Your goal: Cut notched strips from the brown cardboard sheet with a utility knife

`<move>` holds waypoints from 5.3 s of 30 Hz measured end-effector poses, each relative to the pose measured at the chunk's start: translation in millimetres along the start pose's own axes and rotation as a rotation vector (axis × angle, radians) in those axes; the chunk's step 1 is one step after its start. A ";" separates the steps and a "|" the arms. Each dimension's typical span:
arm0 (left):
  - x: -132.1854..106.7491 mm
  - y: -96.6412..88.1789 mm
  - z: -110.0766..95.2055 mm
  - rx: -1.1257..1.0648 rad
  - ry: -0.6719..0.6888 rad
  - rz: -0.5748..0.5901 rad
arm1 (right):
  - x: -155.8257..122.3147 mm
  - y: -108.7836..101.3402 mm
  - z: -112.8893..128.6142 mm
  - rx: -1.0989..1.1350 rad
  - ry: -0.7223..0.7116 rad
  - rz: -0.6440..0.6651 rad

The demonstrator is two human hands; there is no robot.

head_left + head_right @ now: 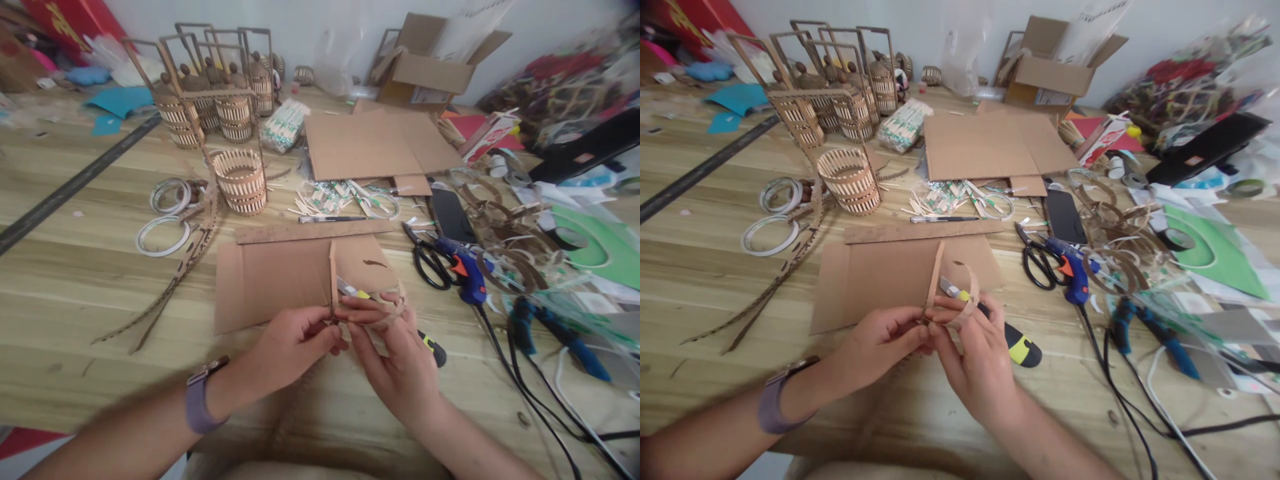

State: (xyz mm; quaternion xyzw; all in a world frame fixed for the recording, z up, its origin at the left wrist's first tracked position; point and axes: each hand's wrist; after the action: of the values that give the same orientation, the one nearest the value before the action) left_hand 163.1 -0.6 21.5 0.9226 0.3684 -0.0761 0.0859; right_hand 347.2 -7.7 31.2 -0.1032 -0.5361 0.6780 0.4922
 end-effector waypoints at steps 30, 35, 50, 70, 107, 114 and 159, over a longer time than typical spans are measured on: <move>1.7 -3.1 3.3 -0.032 0.027 -0.011 | -1.4 6.2 -0.2 0.032 -0.013 0.006; 0.1 -2.7 2.0 -0.001 0.003 -0.017 | -2.6 7.9 -1.8 0.022 -0.002 0.011; -1.1 -0.9 -2.7 0.034 -0.038 0.005 | 0.2 1.1 0.9 0.031 0.002 -0.019; 10.8 -2.1 9.9 -0.004 0.020 -0.025 | -0.6 10.6 -29.3 -0.302 -0.246 0.015; 7.4 0.8 0.3 0.054 0.046 -0.082 | 1.9 5.7 -12.6 -0.088 -0.093 -0.078; 2.4 -1.2 -2.6 0.041 0.044 -0.071 | 3.3 2.1 -2.8 0.037 -0.003 -0.068; -2.3 -0.3 -8.6 0.039 0.027 -0.012 | 2.1 -1.6 -0.4 0.066 0.085 0.003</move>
State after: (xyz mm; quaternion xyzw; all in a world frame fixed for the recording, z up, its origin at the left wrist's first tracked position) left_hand 161.9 -0.1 30.4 0.9228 0.3736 -0.0710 0.0625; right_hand 347.3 -6.0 33.1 -0.1162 -0.4920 0.6910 0.5167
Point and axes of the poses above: each hand's wrist, its own x-axis towards the middle knuckle, its own y-axis out of the palm, z = x × y, and after that the axes turned 15 degrees about z, right-handed
